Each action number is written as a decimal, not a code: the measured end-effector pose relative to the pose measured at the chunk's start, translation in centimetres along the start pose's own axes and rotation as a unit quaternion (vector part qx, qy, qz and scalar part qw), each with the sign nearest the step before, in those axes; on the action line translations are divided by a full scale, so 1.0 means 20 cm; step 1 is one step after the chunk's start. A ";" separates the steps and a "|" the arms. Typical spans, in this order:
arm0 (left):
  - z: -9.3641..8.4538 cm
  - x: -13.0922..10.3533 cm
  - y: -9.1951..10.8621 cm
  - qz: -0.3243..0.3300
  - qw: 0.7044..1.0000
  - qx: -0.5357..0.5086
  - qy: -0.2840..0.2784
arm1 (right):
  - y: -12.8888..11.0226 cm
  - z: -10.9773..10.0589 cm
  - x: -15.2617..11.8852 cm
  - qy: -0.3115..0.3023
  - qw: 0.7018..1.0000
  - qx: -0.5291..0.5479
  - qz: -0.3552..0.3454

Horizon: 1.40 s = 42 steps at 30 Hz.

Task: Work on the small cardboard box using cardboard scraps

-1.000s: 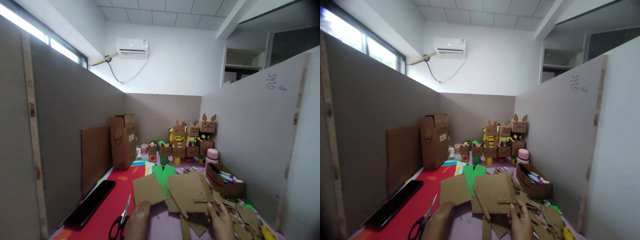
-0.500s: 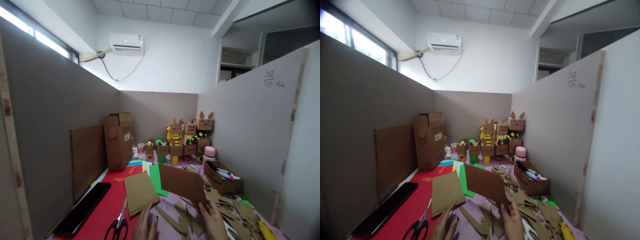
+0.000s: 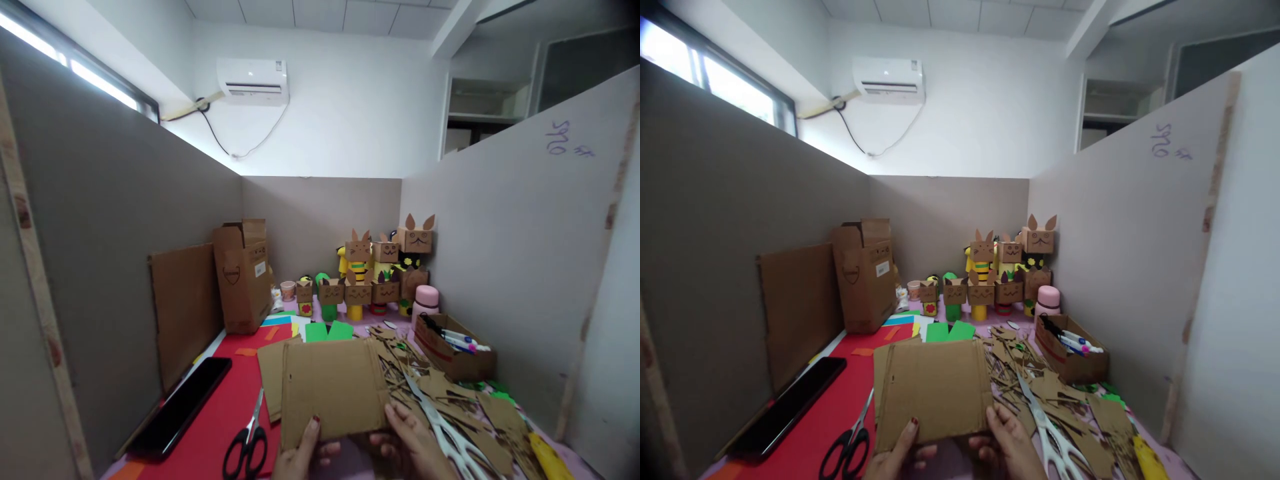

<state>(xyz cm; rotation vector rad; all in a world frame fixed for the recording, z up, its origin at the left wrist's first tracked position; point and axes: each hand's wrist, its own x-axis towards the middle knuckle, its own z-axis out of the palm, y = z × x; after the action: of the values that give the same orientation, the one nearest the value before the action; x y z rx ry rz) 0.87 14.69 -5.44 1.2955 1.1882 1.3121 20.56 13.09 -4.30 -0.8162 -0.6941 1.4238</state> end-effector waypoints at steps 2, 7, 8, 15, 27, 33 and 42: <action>0.01 0.01 0.01 -0.043 0.998 -0.048 0.012 | 0.01 -0.02 0.00 -0.022 0.998 -0.008 0.053; -0.01 0.03 0.04 -0.105 0.980 -0.158 0.057 | 0.01 -0.07 0.01 -0.072 0.988 -0.039 0.130; -0.02 0.04 0.05 -0.113 0.977 -0.173 0.061 | 0.01 -0.08 0.01 -0.056 0.991 -0.036 0.112; -0.01 0.01 0.06 -0.124 0.976 -0.179 0.017 | 0.00 -0.04 0.01 0.063 0.998 -0.014 -0.020; -0.03 -0.03 0.08 0.125 0.979 0.138 -0.077 | -0.19 -0.13 -0.02 0.232 0.964 0.114 -0.065; -0.16 0.08 0.15 0.189 0.898 0.397 0.033 | -0.16 -0.07 -0.04 0.223 0.965 0.137 -0.030; -0.24 0.10 0.23 0.185 0.842 0.504 0.058 | -0.16 -0.04 -0.06 0.205 0.970 0.131 -0.005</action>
<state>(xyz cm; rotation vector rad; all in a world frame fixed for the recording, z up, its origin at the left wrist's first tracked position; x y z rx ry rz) -3.80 16.04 -0.63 2.3060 1.9025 1.0103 22.98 12.00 -1.99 -0.8587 -0.1881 1.2510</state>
